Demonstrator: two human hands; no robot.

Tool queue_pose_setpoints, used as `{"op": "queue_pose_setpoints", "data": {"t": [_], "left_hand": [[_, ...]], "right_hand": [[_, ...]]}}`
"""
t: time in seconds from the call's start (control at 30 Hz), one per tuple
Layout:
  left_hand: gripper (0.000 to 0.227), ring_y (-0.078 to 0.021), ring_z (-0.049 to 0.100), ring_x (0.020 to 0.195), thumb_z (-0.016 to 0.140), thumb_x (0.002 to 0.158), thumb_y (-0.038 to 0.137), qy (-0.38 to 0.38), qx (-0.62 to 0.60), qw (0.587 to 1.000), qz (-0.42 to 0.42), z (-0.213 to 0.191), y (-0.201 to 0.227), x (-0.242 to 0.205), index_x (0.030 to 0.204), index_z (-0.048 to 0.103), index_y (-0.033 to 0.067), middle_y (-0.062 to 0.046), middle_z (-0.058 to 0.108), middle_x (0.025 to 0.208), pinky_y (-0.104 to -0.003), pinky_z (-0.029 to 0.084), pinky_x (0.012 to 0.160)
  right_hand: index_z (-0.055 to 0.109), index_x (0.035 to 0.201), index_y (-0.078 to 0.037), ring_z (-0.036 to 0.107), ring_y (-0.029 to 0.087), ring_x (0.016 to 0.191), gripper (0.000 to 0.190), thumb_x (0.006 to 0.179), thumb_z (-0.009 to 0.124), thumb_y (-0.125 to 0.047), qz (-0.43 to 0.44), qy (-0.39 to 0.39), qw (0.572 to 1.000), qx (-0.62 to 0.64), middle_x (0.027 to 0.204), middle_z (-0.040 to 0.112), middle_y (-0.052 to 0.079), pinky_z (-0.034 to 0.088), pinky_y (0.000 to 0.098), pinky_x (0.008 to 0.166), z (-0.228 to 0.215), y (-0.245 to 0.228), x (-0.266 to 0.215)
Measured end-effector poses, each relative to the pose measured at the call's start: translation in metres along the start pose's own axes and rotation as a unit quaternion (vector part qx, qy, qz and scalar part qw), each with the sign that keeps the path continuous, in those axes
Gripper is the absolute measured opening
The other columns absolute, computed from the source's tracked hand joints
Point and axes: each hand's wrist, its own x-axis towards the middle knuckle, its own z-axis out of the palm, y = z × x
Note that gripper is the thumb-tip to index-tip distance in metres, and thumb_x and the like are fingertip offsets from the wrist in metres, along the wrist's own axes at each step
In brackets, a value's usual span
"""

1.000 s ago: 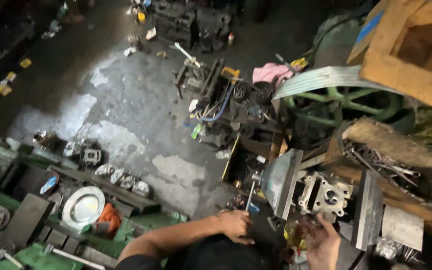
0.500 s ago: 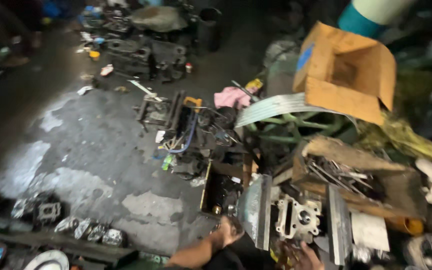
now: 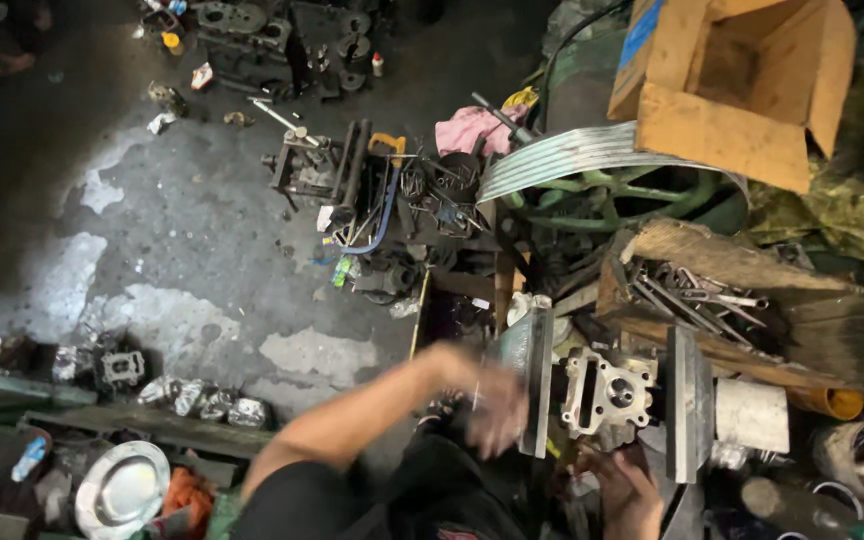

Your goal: The person uses a handheld rotary tool to grind and smooth the surfaces and edges of a metal engine casing. They hold the part with one hand and operate the tool with the other, rotating the casing to access different areas. The person then places the part into a bench vise.

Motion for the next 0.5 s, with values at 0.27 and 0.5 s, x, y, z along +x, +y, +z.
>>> {"op": "queue_pose_setpoints", "data": {"t": [0.27, 0.5], "left_hand": [[0.028, -0.0248, 0.072, 0.081, 0.066, 0.104, 0.031, 0.000, 0.570, 0.820, 0.055, 0.047, -0.136, 0.080, 0.098, 0.070, 0.0034, -0.013, 0.074, 0.086, -0.037, 0.057, 0.081], [0.038, -0.0201, 0.066, 0.079, 0.058, 0.108, 0.039, 0.466, 0.161, 0.867, -0.074, -0.025, -0.148, 0.071, 0.120, 0.061, 0.0030, -0.012, 0.070, 0.099, -0.033, 0.054, 0.074]], "right_hand": [[0.058, 0.127, 0.003, 0.051, 0.058, 0.130, 0.037, 0.093, 0.063, -0.013, -0.126, -0.264, 0.953, 0.077, 0.134, 0.060, 0.027, 0.041, 0.0706, 0.104, -0.014, 0.003, 0.025], [0.055, 0.149, -0.006, 0.054, 0.047, 0.126, 0.066, 0.084, 0.060, -0.016, -0.015, -0.056, 0.996, 0.064, 0.141, 0.060, 0.019, 0.041, 0.0663, 0.099, -0.010, -0.004, 0.017]]}}
